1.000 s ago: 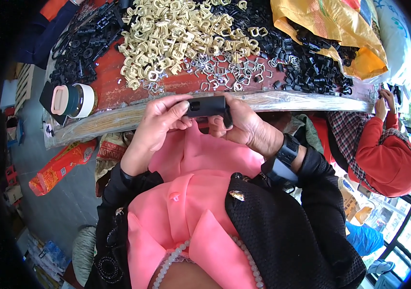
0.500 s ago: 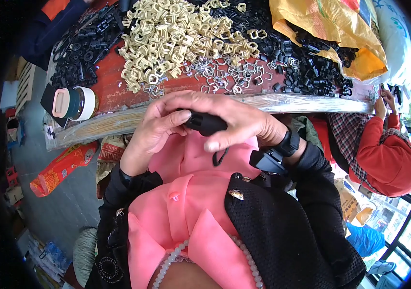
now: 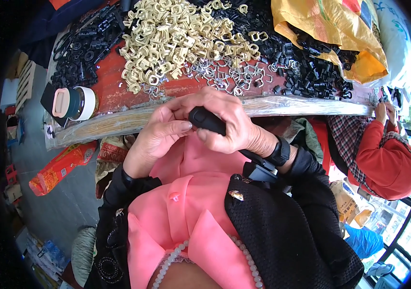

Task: Assembling small metal clips onto black components on a factory assembly line.

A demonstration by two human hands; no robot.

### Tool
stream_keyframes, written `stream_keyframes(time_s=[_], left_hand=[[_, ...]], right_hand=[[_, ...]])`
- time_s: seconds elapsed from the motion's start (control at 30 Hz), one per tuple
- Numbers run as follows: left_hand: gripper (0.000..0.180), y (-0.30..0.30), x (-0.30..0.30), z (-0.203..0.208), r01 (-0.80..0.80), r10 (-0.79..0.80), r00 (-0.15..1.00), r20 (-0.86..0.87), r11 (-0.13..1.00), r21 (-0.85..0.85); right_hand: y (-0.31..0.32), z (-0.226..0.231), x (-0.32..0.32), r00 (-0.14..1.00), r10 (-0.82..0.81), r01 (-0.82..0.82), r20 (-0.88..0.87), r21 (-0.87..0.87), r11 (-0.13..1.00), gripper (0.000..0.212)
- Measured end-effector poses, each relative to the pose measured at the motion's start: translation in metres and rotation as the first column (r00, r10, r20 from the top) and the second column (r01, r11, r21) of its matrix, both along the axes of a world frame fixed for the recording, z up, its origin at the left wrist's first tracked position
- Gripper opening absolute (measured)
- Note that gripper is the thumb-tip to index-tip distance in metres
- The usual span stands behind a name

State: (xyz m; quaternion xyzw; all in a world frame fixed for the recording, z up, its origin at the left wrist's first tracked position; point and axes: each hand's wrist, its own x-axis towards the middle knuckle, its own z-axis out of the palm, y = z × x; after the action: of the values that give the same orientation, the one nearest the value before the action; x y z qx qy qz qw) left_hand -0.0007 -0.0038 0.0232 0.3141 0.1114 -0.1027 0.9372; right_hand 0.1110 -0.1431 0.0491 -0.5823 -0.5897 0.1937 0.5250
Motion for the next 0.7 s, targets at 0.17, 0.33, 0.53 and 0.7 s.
stream_keyframes(time_s=[0.17, 0.33, 0.53, 0.7], left_hand=[[0.059, -0.004, -0.002, -0.005, -0.001, 0.0, 1.0, -0.027, 0.999, -0.051], [0.057, -0.001, -0.002, 0.014, 0.05, -0.051, 0.999, -0.002, 0.962, 0.269], [0.046, 0.052, 0.005, 0.014, -0.175, 0.22, 0.963, 0.154, 0.081, 0.981], [0.047, 0.1, 0.021, 0.0, -0.109, 0.28, 0.906, 0.318, -0.572, 0.813]], right_hand=[[-0.005, 0.001, -0.004, 0.995, -0.087, 0.086, -0.051, -0.013, 0.996, 0.042], [-0.032, 0.016, 0.004, 0.941, -0.193, 0.069, -0.279, -0.399, 0.914, 0.038], [-0.156, 0.015, 0.03, 0.967, -0.246, 0.185, 0.067, -0.849, 0.495, 0.04], [-0.246, -0.026, 0.0, 0.872, -0.13, 0.473, 0.472, -0.881, -0.026, 0.042]])
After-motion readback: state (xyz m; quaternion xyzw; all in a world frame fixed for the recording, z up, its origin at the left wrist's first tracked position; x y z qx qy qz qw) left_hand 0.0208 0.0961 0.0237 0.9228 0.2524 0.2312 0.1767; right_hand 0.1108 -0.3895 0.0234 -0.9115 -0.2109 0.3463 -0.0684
